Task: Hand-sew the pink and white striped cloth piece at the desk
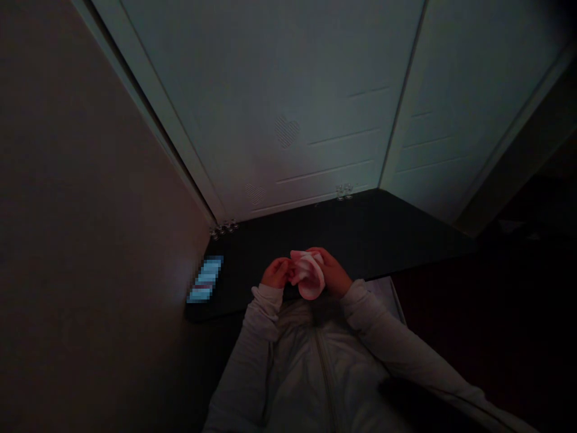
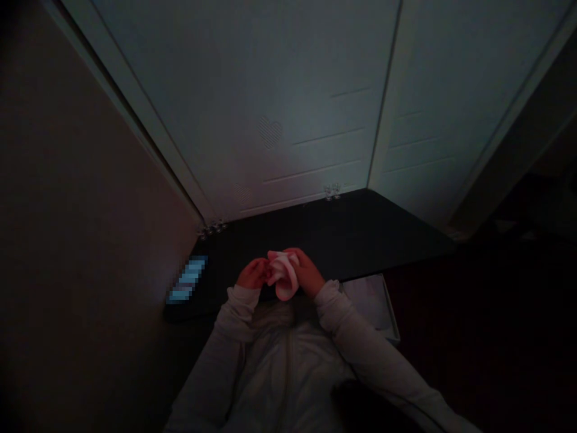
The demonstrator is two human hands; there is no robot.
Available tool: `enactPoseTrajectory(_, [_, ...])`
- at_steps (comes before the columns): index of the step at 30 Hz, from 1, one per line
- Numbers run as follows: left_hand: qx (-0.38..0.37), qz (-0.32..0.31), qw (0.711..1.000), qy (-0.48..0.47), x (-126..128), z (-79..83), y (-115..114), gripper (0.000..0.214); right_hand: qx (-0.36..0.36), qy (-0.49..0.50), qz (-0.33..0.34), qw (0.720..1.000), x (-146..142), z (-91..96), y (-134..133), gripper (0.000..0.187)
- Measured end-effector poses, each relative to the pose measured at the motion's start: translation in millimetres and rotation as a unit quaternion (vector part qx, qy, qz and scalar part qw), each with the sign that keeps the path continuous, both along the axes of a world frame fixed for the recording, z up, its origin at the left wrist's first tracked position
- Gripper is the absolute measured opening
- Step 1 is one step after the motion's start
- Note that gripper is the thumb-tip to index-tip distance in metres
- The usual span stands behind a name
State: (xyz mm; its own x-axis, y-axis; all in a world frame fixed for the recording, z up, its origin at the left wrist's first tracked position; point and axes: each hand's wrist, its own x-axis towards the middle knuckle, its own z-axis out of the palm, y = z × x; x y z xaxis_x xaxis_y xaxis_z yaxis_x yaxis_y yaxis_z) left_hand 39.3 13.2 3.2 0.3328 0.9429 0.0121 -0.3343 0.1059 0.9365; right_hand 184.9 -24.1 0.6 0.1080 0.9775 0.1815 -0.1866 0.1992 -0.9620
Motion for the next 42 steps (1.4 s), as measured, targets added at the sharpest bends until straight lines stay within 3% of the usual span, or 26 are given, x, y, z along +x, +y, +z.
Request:
enactPoseTrajectory(11, [0.002, -0.003, 1.0, -0.014, -1, -3.5, 3, 0.038, 0.014, 0.063, 0.113, 0.991, 5, 9.1, -7, 0.036])
enactPoseTrajectory(16, [-0.003, 0.017, 1.0, -0.014, -1, -4.7, 4, 0.04, 0.034, -0.015, 0.083, 0.996, 3, 12.9, -9, 0.052])
enactPoseTrajectory(19, [-0.004, 0.009, 1.0, -0.015, -2, -5.2, 4, 0.038, 0.025, -0.027, 0.069, 0.997, 2, 11.1, -8, 0.043])
enactPoseTrajectory(26, [-0.009, -0.003, 0.999, -0.033, -2, -4.7, 4, 0.037, 0.001, 0.062, 0.077, 0.995, 3, 0.3, 1, 0.03])
enactPoseTrajectory(42, [-0.039, -0.043, 0.998, -0.037, -7, -2.4, 4, 0.038, 0.009, -0.097, 0.093, 0.991, 5, 5.7, -3, 0.031])
